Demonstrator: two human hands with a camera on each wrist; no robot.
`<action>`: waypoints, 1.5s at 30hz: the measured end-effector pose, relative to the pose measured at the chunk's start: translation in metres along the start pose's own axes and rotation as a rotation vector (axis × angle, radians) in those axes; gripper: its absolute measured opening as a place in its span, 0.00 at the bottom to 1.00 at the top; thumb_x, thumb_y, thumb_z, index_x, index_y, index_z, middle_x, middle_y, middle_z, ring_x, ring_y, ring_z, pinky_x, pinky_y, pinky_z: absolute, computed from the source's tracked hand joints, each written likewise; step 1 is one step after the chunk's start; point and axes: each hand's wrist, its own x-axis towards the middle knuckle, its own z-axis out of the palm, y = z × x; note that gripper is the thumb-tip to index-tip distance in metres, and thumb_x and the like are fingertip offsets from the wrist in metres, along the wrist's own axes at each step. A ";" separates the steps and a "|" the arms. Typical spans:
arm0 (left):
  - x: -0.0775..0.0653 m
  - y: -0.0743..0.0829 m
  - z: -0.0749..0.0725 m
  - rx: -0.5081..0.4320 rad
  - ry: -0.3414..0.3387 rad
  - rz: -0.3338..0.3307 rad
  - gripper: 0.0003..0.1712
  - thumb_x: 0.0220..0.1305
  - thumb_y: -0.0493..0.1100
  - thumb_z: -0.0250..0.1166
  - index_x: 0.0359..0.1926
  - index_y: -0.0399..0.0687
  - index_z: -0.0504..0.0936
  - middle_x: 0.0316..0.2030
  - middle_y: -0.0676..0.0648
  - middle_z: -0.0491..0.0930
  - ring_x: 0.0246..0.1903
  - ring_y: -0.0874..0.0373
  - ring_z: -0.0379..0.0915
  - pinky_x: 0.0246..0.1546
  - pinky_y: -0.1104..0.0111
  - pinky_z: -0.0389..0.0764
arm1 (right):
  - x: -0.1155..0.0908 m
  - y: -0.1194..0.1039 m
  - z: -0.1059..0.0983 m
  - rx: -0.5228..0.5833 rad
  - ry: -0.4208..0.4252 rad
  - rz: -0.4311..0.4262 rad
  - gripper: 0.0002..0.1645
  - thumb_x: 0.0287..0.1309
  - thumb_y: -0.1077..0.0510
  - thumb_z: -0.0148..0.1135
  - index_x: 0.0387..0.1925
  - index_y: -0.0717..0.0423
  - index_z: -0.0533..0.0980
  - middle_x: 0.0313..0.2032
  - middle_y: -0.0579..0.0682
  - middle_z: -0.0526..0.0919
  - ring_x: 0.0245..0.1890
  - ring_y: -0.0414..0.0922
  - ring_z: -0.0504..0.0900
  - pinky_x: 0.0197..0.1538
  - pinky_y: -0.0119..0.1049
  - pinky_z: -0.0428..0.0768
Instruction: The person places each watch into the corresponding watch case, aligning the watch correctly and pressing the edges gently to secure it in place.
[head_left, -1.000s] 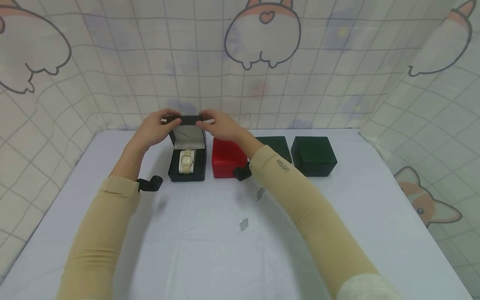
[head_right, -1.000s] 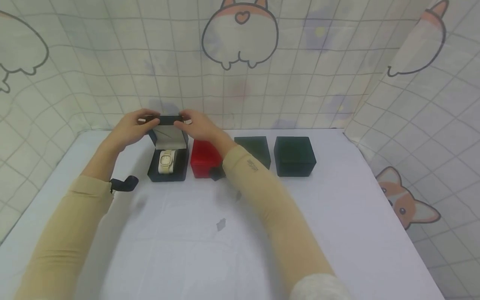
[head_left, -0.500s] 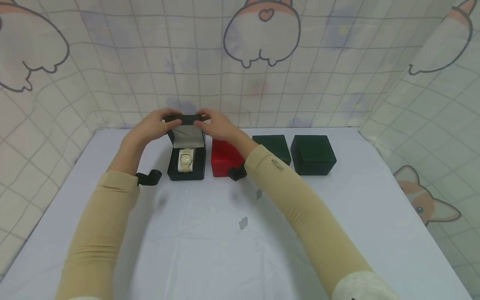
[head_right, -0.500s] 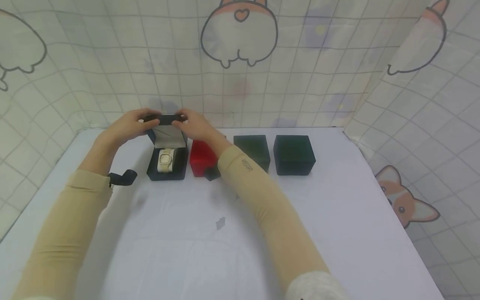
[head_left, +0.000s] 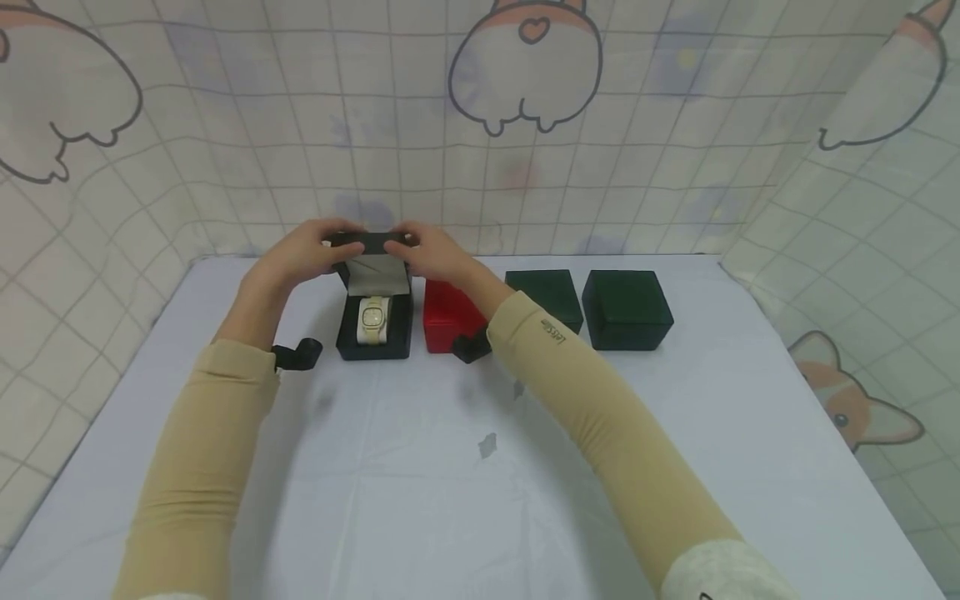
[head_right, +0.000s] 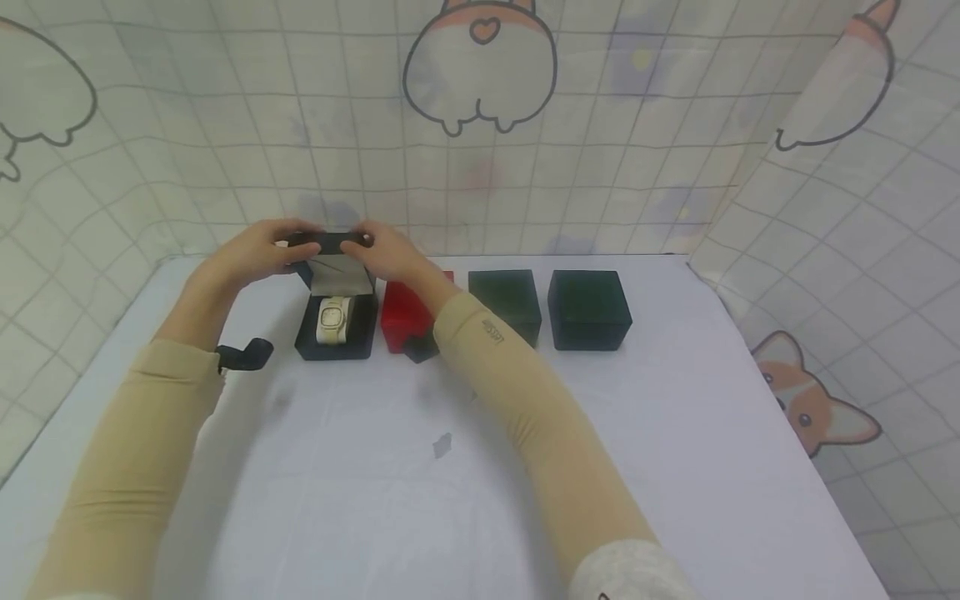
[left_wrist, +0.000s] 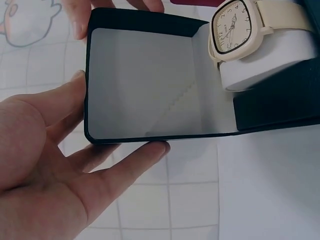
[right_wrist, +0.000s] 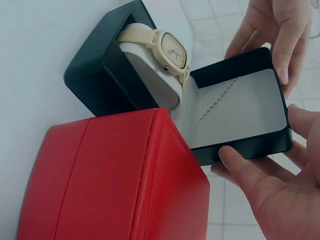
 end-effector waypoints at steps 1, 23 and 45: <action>-0.001 0.000 0.000 0.002 0.002 -0.002 0.32 0.78 0.51 0.58 0.75 0.43 0.66 0.74 0.34 0.60 0.67 0.37 0.64 0.63 0.43 0.71 | 0.000 0.000 0.000 -0.001 -0.004 0.002 0.28 0.77 0.48 0.55 0.71 0.54 0.68 0.66 0.56 0.74 0.58 0.48 0.79 0.53 0.35 0.83; -0.017 -0.005 0.010 0.022 0.045 0.014 0.29 0.77 0.51 0.61 0.72 0.45 0.70 0.70 0.36 0.66 0.59 0.37 0.70 0.58 0.40 0.74 | -0.014 -0.002 0.006 -0.075 -0.026 -0.069 0.27 0.75 0.52 0.58 0.71 0.53 0.70 0.65 0.56 0.73 0.50 0.52 0.83 0.50 0.37 0.83; -0.029 -0.011 0.020 0.015 0.067 0.037 0.29 0.77 0.52 0.60 0.72 0.47 0.71 0.69 0.36 0.68 0.64 0.36 0.68 0.60 0.40 0.72 | -0.024 -0.005 0.011 -0.153 -0.028 -0.073 0.26 0.75 0.53 0.59 0.70 0.51 0.70 0.62 0.50 0.76 0.61 0.47 0.74 0.61 0.40 0.78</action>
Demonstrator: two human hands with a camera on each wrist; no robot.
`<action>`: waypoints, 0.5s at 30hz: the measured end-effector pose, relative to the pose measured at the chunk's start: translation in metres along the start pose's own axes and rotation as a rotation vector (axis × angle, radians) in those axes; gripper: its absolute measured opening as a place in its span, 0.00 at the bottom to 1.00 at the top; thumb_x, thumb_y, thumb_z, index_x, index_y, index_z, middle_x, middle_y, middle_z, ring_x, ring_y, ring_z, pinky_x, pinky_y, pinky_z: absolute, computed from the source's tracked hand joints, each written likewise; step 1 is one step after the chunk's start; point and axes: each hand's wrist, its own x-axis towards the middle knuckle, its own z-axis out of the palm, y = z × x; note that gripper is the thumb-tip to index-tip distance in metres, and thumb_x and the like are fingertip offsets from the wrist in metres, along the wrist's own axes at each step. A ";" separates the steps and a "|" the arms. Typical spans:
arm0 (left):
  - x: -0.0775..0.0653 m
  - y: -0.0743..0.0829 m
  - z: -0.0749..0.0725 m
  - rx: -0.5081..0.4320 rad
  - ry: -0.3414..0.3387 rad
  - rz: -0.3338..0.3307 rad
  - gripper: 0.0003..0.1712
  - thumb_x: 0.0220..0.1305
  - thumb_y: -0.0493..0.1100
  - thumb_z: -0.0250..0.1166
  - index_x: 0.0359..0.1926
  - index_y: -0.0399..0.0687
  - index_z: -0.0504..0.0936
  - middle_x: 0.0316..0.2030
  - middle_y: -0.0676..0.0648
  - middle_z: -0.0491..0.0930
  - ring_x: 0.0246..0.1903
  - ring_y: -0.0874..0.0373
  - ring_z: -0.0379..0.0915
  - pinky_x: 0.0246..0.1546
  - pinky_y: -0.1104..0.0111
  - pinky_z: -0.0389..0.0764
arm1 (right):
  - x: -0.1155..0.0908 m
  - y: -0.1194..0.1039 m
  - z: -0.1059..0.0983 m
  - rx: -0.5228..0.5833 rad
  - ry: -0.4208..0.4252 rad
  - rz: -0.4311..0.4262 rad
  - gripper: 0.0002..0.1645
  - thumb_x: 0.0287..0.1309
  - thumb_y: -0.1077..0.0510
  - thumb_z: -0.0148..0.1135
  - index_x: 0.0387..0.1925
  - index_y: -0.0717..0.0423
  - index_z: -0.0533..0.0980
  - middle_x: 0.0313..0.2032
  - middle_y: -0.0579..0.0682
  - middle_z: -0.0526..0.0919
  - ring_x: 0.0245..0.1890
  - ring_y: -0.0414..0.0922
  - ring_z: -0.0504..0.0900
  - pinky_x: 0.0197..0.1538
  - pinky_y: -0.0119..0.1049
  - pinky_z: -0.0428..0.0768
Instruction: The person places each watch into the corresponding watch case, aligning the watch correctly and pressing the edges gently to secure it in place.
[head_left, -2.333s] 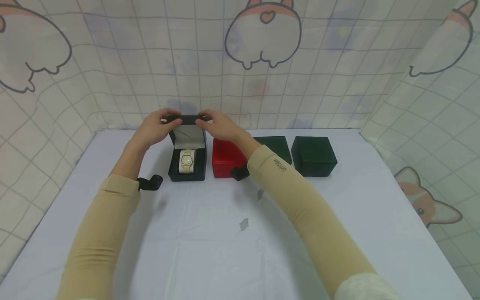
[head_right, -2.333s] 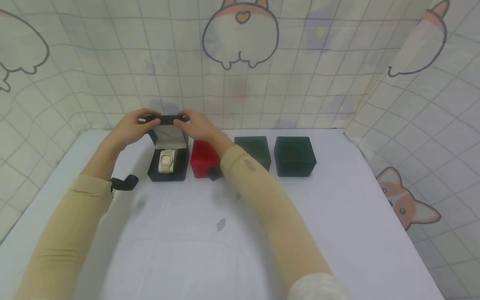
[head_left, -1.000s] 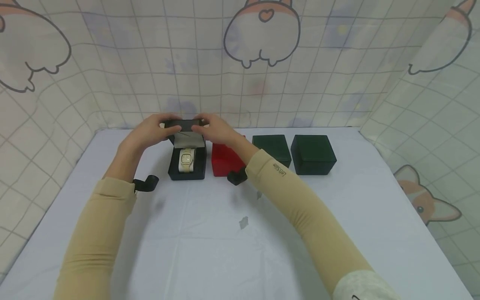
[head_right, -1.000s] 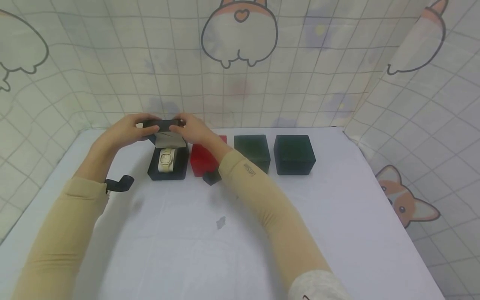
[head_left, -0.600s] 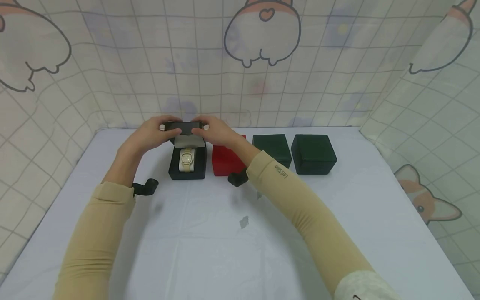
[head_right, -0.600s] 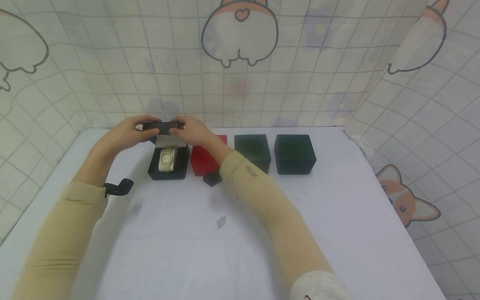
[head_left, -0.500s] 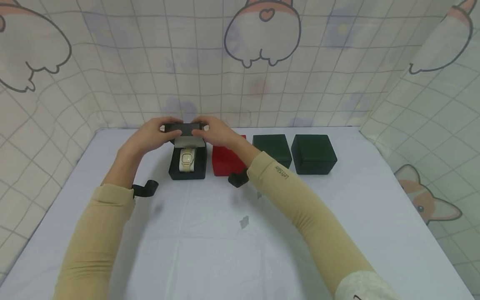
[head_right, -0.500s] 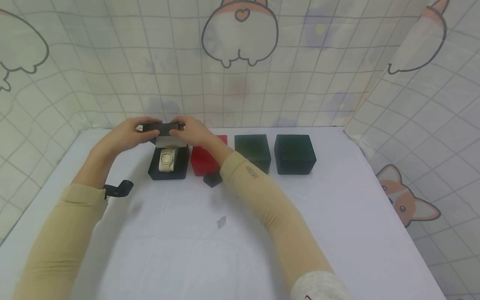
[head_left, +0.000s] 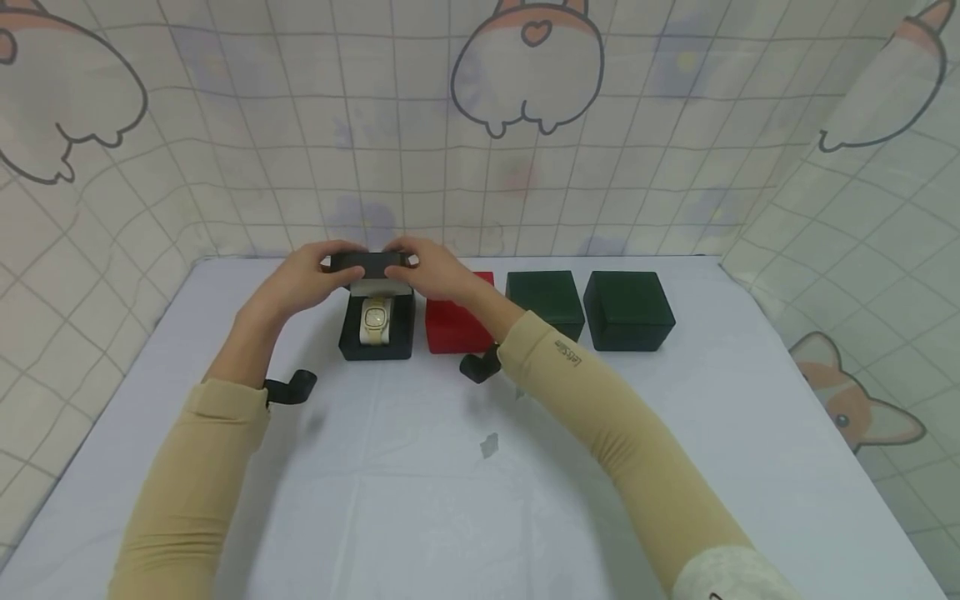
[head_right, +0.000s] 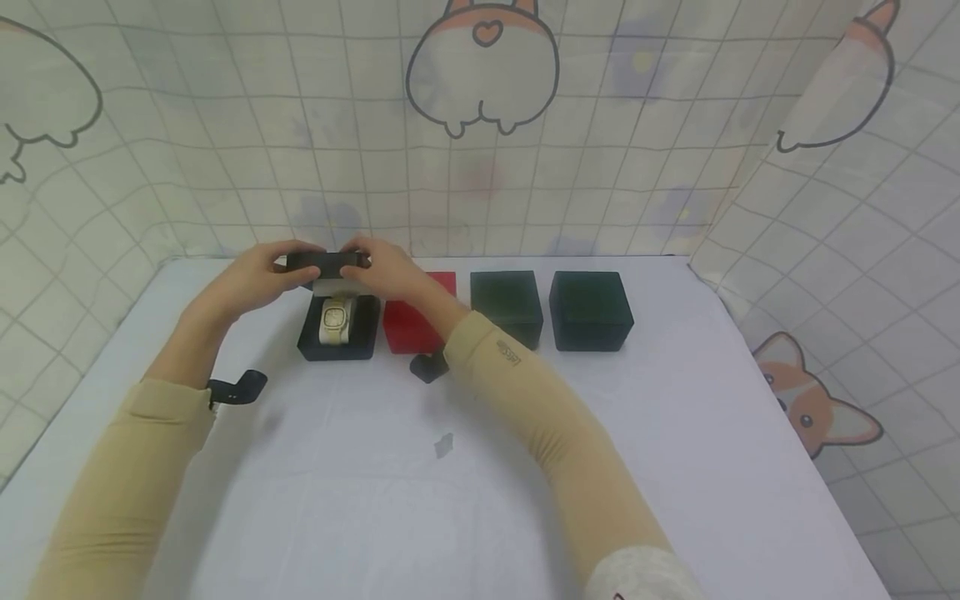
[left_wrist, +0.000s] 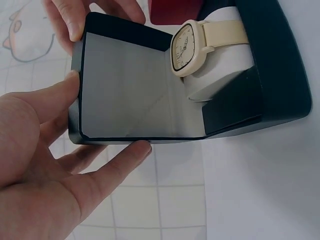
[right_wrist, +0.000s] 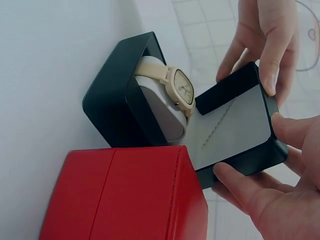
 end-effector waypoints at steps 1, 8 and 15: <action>0.000 0.000 0.000 -0.002 0.005 0.004 0.29 0.77 0.52 0.60 0.72 0.47 0.71 0.69 0.36 0.68 0.64 0.36 0.68 0.59 0.40 0.72 | -0.001 0.000 0.000 0.001 0.002 -0.001 0.26 0.75 0.53 0.59 0.70 0.51 0.70 0.62 0.50 0.76 0.61 0.47 0.74 0.61 0.40 0.78; -0.006 -0.002 0.003 -0.032 0.024 0.024 0.28 0.76 0.52 0.61 0.71 0.47 0.72 0.69 0.37 0.69 0.64 0.36 0.69 0.59 0.41 0.73 | -0.003 0.001 0.003 0.016 -0.005 -0.007 0.26 0.75 0.53 0.59 0.70 0.52 0.70 0.63 0.51 0.75 0.64 0.50 0.75 0.62 0.39 0.78; -0.009 -0.006 0.007 -0.044 0.046 0.025 0.29 0.76 0.54 0.61 0.71 0.49 0.72 0.71 0.38 0.67 0.66 0.34 0.66 0.60 0.39 0.72 | -0.005 0.002 0.006 0.017 0.006 -0.021 0.26 0.74 0.54 0.60 0.69 0.52 0.70 0.63 0.52 0.75 0.64 0.50 0.76 0.62 0.38 0.78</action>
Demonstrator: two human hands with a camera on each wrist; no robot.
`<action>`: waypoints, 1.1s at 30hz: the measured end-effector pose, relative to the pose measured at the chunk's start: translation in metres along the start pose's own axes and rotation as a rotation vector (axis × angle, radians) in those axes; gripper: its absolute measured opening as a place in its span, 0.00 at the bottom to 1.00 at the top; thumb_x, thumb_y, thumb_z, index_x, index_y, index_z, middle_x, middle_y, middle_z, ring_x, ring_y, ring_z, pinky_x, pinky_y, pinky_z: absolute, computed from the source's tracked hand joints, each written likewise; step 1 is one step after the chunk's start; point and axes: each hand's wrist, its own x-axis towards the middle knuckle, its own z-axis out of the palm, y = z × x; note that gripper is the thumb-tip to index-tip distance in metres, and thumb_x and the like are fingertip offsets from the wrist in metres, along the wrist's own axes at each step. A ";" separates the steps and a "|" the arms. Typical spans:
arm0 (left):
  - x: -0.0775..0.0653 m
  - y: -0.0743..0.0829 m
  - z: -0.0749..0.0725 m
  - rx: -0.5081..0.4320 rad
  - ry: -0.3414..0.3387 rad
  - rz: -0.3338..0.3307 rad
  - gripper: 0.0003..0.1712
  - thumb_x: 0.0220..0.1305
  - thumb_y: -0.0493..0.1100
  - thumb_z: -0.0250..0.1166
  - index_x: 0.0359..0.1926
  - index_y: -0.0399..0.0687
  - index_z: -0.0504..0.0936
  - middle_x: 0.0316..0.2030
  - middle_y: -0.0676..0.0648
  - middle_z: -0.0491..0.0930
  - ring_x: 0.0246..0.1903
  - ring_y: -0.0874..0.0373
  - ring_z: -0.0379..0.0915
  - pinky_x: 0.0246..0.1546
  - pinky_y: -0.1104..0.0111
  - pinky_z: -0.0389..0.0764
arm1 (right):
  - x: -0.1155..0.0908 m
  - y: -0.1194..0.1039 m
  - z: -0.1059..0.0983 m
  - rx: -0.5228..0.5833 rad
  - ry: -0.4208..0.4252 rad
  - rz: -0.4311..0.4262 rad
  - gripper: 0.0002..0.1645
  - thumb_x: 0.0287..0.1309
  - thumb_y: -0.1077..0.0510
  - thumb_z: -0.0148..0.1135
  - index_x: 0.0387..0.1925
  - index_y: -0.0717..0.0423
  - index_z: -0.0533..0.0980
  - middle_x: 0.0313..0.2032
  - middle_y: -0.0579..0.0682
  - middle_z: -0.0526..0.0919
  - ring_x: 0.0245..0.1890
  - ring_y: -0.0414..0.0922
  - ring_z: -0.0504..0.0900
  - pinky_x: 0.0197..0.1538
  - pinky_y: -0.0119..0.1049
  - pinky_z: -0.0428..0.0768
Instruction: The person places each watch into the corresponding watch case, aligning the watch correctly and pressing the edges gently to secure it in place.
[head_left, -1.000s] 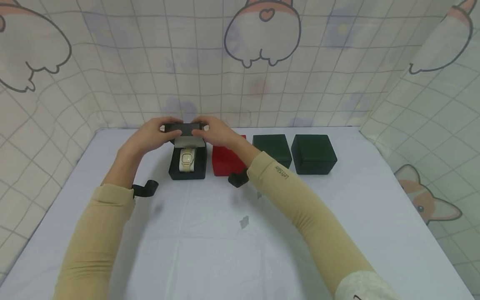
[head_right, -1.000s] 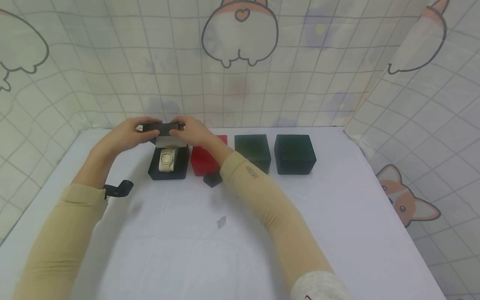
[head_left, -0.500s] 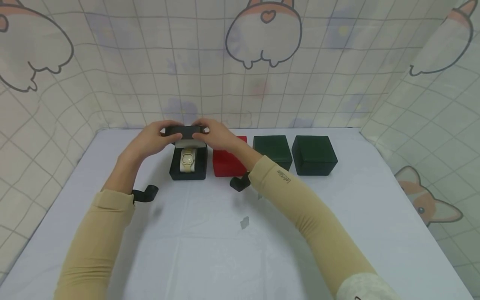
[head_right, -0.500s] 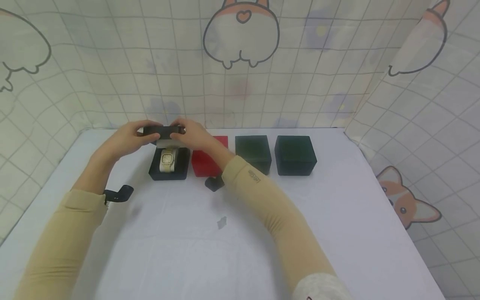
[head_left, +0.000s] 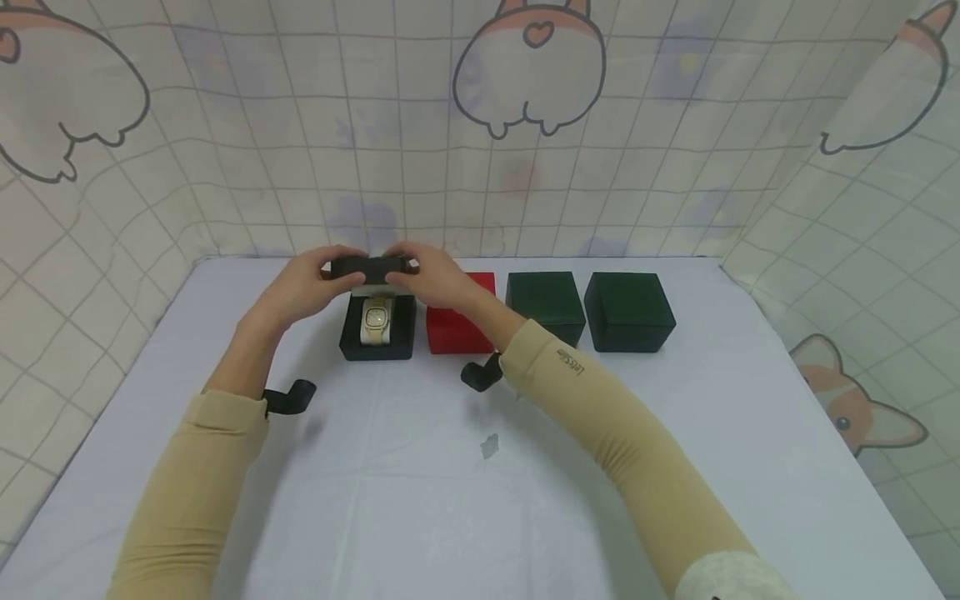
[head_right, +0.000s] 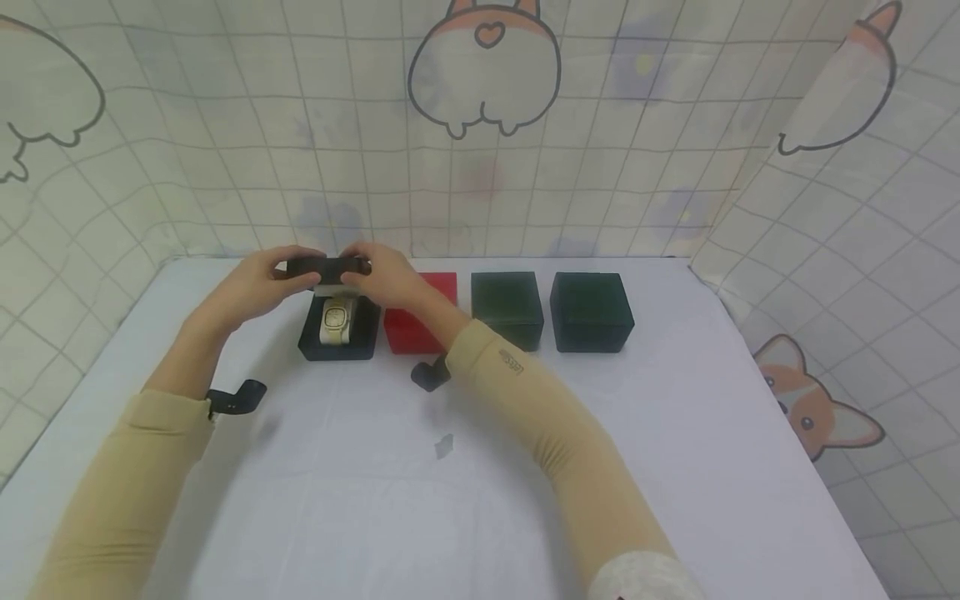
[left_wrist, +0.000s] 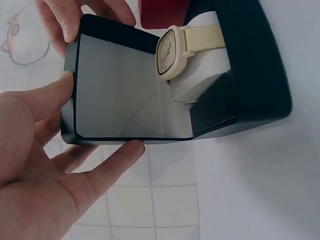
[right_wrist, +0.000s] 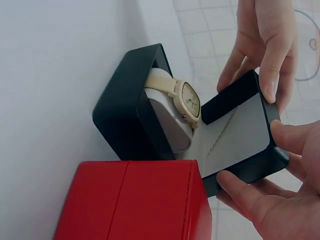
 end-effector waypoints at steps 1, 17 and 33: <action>0.000 -0.001 0.001 0.003 0.003 0.001 0.29 0.76 0.54 0.61 0.71 0.49 0.72 0.71 0.38 0.67 0.67 0.33 0.66 0.60 0.39 0.72 | 0.000 -0.001 0.000 -0.001 0.001 0.003 0.26 0.74 0.54 0.61 0.69 0.52 0.70 0.63 0.52 0.75 0.64 0.50 0.76 0.62 0.37 0.78; -0.007 -0.006 0.006 0.036 0.032 0.025 0.28 0.75 0.55 0.62 0.70 0.51 0.73 0.70 0.40 0.68 0.68 0.35 0.62 0.61 0.39 0.71 | -0.008 -0.007 0.006 -0.068 0.029 -0.028 0.27 0.73 0.56 0.62 0.69 0.55 0.70 0.64 0.53 0.75 0.65 0.50 0.74 0.64 0.39 0.76; -0.011 -0.011 0.011 0.059 0.063 0.093 0.27 0.75 0.50 0.64 0.69 0.46 0.75 0.69 0.38 0.69 0.70 0.40 0.62 0.68 0.43 0.65 | -0.014 -0.007 0.011 -0.117 0.038 -0.057 0.27 0.72 0.57 0.63 0.68 0.56 0.71 0.63 0.54 0.76 0.62 0.48 0.74 0.63 0.38 0.76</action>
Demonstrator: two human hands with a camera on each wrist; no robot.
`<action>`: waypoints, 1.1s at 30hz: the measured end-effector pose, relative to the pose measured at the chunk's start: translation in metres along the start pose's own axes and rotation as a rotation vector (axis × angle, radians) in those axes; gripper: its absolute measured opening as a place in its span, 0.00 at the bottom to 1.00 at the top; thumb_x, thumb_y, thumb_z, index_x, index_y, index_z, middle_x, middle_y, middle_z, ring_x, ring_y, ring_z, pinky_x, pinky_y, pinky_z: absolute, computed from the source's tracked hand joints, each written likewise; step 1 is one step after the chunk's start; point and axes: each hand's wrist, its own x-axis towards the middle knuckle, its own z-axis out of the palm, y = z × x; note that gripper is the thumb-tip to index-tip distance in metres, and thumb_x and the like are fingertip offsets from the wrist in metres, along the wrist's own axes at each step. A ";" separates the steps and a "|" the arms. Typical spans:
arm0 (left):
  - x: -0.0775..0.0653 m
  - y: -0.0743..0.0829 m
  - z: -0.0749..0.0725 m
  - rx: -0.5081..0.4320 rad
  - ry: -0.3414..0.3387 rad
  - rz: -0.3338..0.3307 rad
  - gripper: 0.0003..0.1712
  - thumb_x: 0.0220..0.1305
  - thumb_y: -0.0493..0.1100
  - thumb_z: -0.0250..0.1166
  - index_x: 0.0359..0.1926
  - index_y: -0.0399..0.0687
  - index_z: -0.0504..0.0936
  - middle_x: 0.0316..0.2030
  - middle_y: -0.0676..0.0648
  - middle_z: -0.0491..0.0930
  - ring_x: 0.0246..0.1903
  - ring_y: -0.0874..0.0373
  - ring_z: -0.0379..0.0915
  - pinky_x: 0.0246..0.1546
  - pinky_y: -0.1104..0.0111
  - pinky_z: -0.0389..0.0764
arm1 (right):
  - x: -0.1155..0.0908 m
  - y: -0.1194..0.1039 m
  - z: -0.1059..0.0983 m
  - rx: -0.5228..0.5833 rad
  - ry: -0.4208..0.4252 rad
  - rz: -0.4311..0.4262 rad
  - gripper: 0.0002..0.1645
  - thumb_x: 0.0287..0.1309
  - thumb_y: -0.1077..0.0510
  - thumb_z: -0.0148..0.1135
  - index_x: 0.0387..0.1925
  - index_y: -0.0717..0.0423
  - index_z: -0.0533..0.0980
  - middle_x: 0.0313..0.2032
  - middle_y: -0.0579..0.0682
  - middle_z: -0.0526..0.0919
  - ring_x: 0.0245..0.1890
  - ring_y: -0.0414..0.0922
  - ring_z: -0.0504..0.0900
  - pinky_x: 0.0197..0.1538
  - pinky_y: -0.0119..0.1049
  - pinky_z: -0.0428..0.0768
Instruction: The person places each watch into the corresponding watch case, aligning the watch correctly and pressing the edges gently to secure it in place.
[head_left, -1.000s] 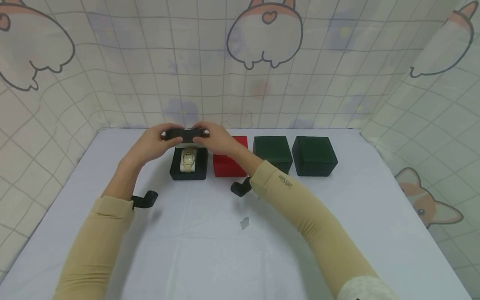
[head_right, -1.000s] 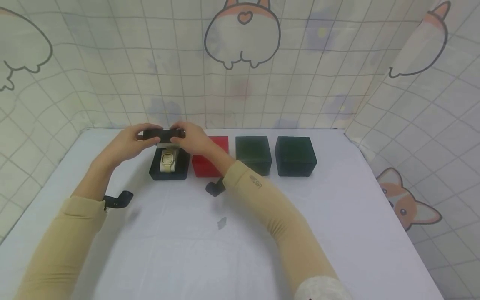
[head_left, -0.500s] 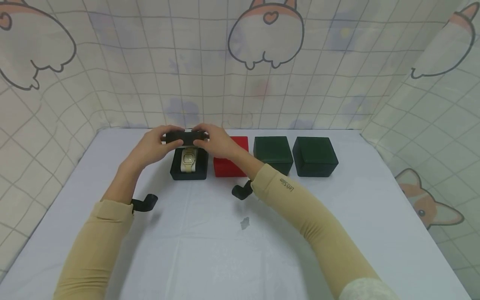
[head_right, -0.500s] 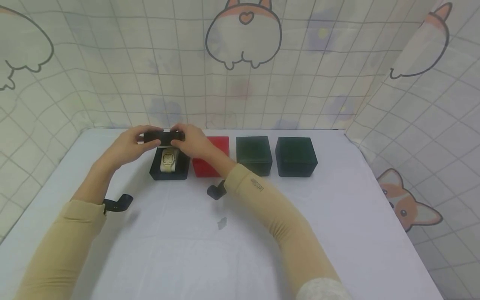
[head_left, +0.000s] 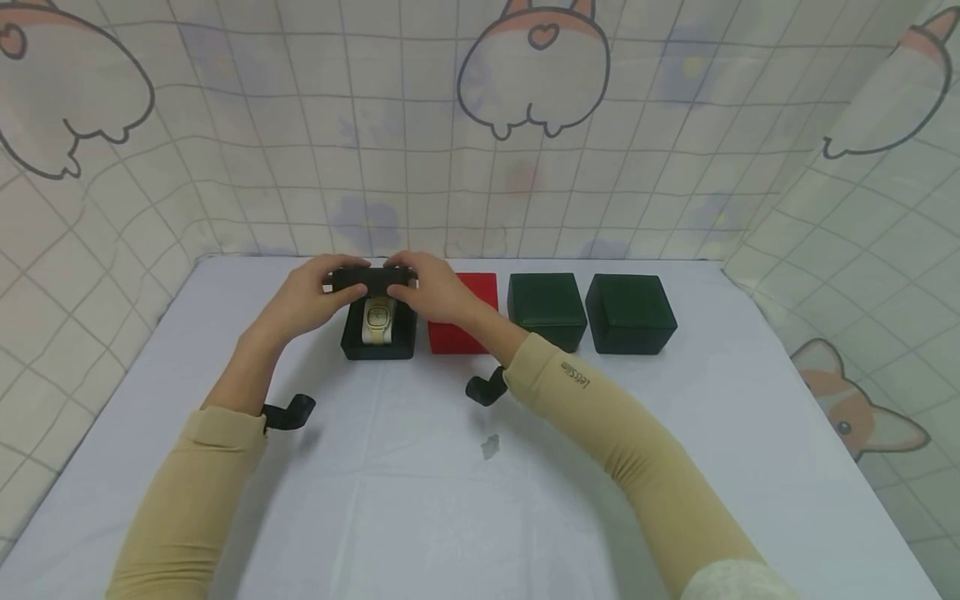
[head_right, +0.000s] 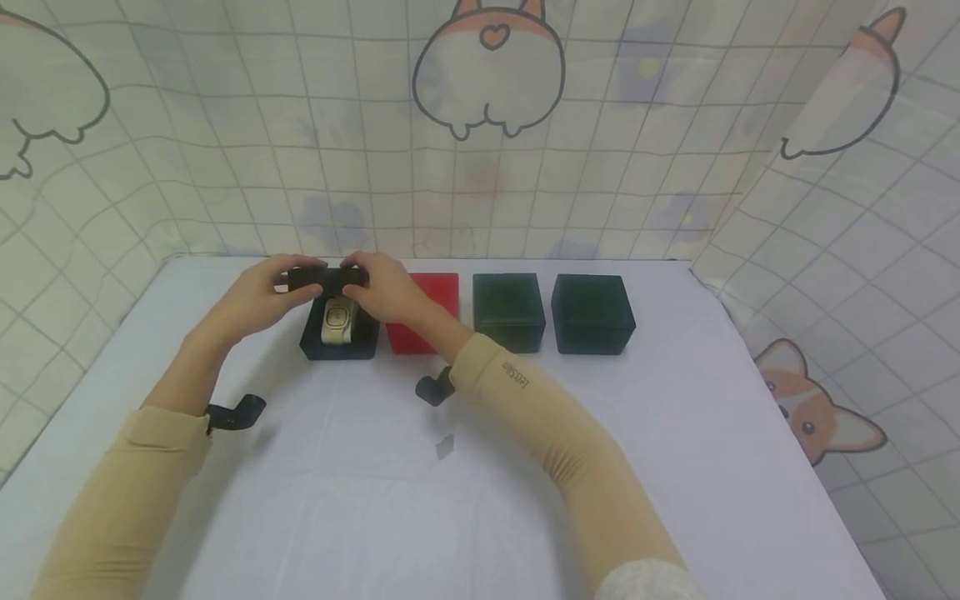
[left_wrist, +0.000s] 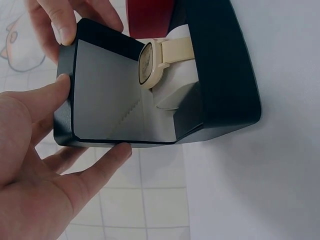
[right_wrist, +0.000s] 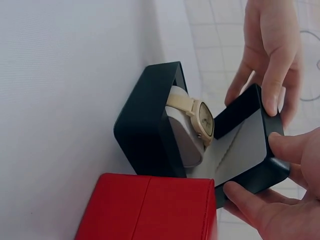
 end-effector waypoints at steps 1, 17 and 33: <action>0.000 0.000 0.000 0.001 0.002 0.000 0.27 0.75 0.50 0.64 0.69 0.46 0.75 0.69 0.38 0.69 0.70 0.40 0.62 0.68 0.43 0.65 | 0.000 0.000 0.000 -0.001 0.001 -0.002 0.27 0.72 0.57 0.63 0.68 0.56 0.71 0.63 0.54 0.76 0.62 0.48 0.74 0.63 0.38 0.76; -0.003 -0.003 0.004 0.002 0.029 0.045 0.25 0.74 0.47 0.65 0.67 0.44 0.76 0.67 0.37 0.72 0.67 0.39 0.65 0.65 0.42 0.68 | -0.005 0.002 0.007 0.008 0.047 -0.032 0.26 0.71 0.57 0.64 0.67 0.56 0.72 0.62 0.54 0.76 0.59 0.47 0.74 0.61 0.36 0.77; -0.007 -0.003 0.006 -0.005 0.033 0.083 0.25 0.72 0.45 0.67 0.65 0.41 0.77 0.64 0.36 0.73 0.65 0.39 0.67 0.64 0.42 0.70 | -0.011 0.000 0.013 0.001 0.055 -0.024 0.27 0.71 0.58 0.64 0.68 0.57 0.71 0.63 0.54 0.75 0.59 0.47 0.73 0.59 0.33 0.78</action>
